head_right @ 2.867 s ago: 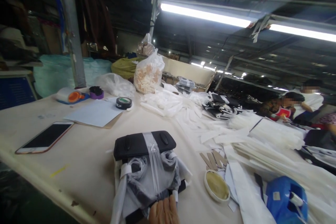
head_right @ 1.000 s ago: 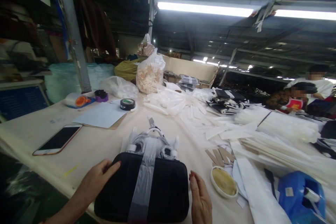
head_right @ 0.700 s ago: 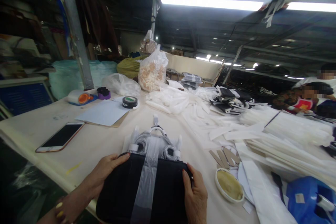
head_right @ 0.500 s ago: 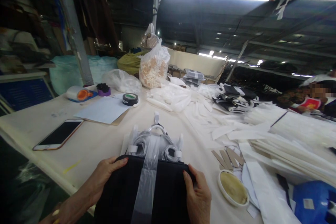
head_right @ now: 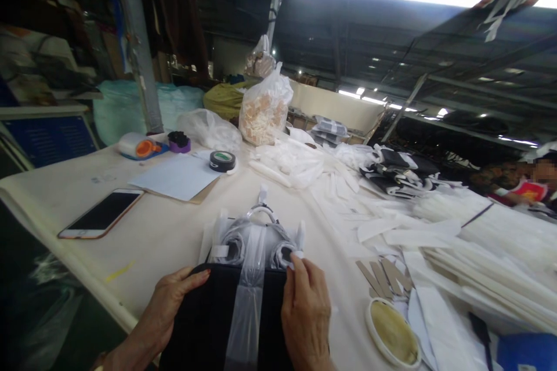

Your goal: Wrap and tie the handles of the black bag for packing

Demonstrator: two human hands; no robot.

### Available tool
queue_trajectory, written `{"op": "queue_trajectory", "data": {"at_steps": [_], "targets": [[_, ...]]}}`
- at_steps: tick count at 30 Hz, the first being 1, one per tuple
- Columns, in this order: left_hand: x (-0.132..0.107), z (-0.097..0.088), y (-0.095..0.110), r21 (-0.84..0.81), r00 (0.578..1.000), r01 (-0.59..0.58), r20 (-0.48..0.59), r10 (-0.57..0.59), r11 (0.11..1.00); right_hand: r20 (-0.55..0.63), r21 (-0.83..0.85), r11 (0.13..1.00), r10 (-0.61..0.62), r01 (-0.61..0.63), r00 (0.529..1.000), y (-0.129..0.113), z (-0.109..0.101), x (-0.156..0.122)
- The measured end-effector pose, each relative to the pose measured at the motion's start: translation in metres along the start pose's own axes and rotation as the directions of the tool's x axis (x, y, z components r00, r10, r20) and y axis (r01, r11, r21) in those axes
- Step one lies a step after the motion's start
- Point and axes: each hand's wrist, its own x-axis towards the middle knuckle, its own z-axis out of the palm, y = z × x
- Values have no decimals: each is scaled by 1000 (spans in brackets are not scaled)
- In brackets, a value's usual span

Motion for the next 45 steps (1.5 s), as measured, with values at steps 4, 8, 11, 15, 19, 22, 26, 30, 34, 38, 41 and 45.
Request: {"op": "queue_trajectory", "data": {"at_steps": [4, 8, 11, 15, 19, 22, 26, 30, 34, 38, 41, 45], "targets": [[0, 0, -1, 11, 1000, -6, -24, 7, 1000, 304, -130, 988, 115, -78, 946, -33, 20, 30], [0, 1, 0, 14, 1000, -16, -12, 16, 1000, 433, -269, 944, 295, -190, 852, -48, 36, 46], [1, 0, -1, 28, 1000, -14, -16, 15, 1000, 424, -255, 944, 302, -208, 854, -48, 40, 45], [3, -3, -2, 70, 1000, -27, -15, 28, 997, 378, -184, 951, 303, -250, 875, -43, 39, 37], [4, -3, -4, 83, 999, -32, -28, 34, 996, 430, -202, 957, 278, -209, 859, -42, 39, 34], [5, -4, -6, 52, 1000, -15, -25, 16, 999, 470, -225, 950, 299, -215, 830, -43, 40, 35], [4, -4, -8, 25, 1000, 11, -24, -11, 1000, 466, -184, 944, 330, -275, 821, -41, 41, 35], [0, -2, -5, 37, 996, 2, -86, 1, 999, 421, -104, 963, 271, -250, 866, -33, 43, 29], [-2, 1, -2, 68, 995, -10, -101, 17, 998, 372, -44, 987, 161, -156, 914, -26, 49, 27], [0, 2, 0, 88, 995, -41, -88, 48, 995, 357, -30, 989, 146, -145, 923, -25, 46, 28], [1, 2, -1, 72, 995, -60, -69, 65, 996, 300, 1, 999, 46, -49, 953, -28, 30, 17], [2, 1, -3, 69, 997, -53, -59, 57, 996, 282, -28, 951, -289, 309, 915, -35, 6, -24]]}}
